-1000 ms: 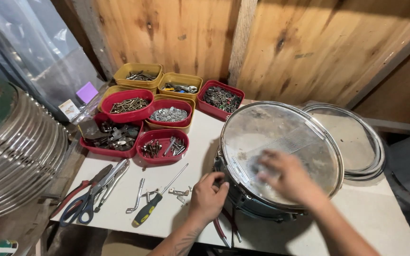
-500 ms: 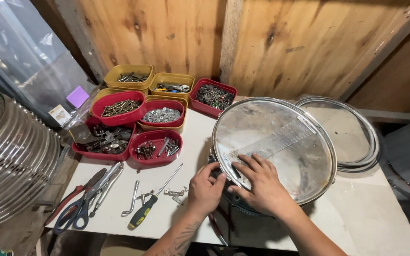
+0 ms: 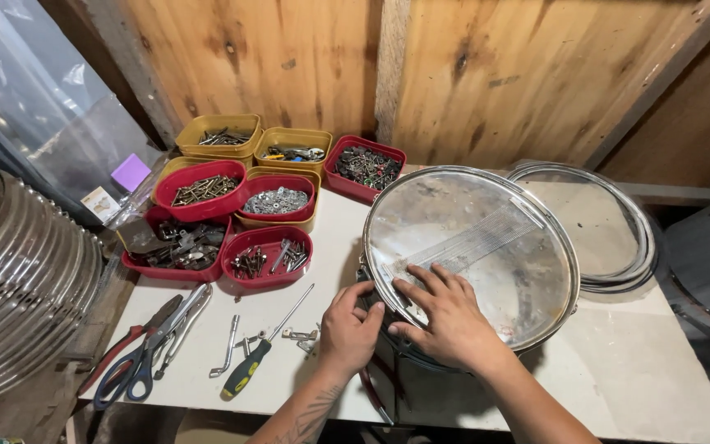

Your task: Installing snare wires onto a snare drum by selecting parts from storage bins and positioning them on the drum head.

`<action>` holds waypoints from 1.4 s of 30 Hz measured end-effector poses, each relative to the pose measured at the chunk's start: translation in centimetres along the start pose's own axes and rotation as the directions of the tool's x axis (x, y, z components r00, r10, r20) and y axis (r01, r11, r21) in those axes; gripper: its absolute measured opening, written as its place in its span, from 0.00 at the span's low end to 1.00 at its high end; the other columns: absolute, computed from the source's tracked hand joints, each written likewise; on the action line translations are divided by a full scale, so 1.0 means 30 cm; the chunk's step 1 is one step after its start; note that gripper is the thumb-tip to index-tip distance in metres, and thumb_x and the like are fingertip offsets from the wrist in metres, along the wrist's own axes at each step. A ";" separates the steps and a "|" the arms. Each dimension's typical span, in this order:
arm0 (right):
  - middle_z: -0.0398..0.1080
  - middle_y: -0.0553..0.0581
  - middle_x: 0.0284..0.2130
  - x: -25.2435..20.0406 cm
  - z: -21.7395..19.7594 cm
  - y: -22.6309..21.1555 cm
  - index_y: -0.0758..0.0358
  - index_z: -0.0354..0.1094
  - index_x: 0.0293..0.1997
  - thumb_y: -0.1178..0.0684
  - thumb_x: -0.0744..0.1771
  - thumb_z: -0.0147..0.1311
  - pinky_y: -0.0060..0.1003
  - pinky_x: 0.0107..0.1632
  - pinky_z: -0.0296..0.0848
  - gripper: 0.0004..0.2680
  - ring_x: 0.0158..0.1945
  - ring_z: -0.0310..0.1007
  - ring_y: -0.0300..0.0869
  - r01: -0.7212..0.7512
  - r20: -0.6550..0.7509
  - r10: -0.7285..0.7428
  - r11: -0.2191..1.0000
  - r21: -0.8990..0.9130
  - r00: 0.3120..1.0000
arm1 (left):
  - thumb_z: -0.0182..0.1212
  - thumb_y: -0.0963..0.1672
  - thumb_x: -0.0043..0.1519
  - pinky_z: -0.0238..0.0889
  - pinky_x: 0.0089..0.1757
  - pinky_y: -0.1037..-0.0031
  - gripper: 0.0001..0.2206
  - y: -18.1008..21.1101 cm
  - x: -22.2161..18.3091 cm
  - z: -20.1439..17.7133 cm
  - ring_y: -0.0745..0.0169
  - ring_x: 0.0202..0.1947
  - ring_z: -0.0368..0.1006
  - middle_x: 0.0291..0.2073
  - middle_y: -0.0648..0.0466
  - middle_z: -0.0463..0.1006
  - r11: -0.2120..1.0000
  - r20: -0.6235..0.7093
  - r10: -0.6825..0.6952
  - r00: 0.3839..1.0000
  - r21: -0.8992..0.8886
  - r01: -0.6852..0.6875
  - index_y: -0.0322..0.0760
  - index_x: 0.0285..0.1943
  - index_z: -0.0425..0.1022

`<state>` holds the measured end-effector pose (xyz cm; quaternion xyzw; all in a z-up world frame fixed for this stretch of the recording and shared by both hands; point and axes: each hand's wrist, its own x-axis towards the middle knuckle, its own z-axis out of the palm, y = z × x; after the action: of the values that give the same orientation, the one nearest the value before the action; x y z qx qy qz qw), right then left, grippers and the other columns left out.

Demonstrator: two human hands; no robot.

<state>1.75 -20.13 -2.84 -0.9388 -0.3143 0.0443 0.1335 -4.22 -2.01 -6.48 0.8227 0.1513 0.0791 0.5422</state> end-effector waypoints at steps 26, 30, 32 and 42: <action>0.46 0.46 0.75 -0.012 -0.018 -0.040 0.44 0.50 0.75 0.28 0.64 0.58 0.64 0.68 0.47 0.33 0.76 0.39 0.56 0.012 0.072 -0.011 1.000 -0.016 0.997 | 0.61 0.50 0.59 0.69 0.27 0.73 0.19 -0.021 0.003 -0.011 0.71 0.22 0.74 0.38 0.59 0.83 0.998 -0.004 -0.060 0.998 -0.002 0.060 0.48 0.60 0.77; 0.52 0.47 0.73 -0.020 -0.013 -0.024 0.41 0.55 0.73 0.28 0.62 0.63 0.64 0.67 0.47 0.33 0.75 0.43 0.55 0.005 0.019 -0.005 0.999 0.032 1.000 | 0.64 0.48 0.57 0.73 0.39 0.71 0.18 -0.081 0.048 -0.087 0.64 0.30 0.81 0.30 0.57 0.86 0.991 -0.156 -0.134 0.979 -0.047 0.128 0.53 0.58 0.79; 0.52 0.47 0.74 -0.042 -0.046 -0.030 0.43 0.55 0.73 0.28 0.62 0.60 0.63 0.69 0.44 0.32 0.76 0.42 0.54 -0.002 0.006 0.002 0.999 0.046 1.000 | 0.62 0.47 0.60 0.72 0.33 0.70 0.17 -0.064 0.056 -0.196 0.63 0.27 0.78 0.35 0.56 0.86 0.967 -0.174 -0.255 0.951 -0.060 0.248 0.53 0.59 0.79; 0.76 0.55 0.55 -0.160 -0.027 0.053 0.57 0.77 0.51 0.45 0.61 0.66 0.44 0.61 0.66 0.16 0.58 0.75 0.46 0.151 -0.532 -0.082 0.985 0.089 0.843 | 0.56 0.51 0.59 0.66 0.50 0.63 0.14 -0.502 0.082 -0.534 0.48 0.47 0.78 0.42 0.53 0.85 0.870 -0.515 -0.233 0.825 0.268 0.413 0.55 0.50 0.83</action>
<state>-1.04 -24.42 -2.50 -0.8837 -0.3187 -0.2028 0.2763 -9.07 18.24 -13.94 0.8270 0.4289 0.1498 0.3311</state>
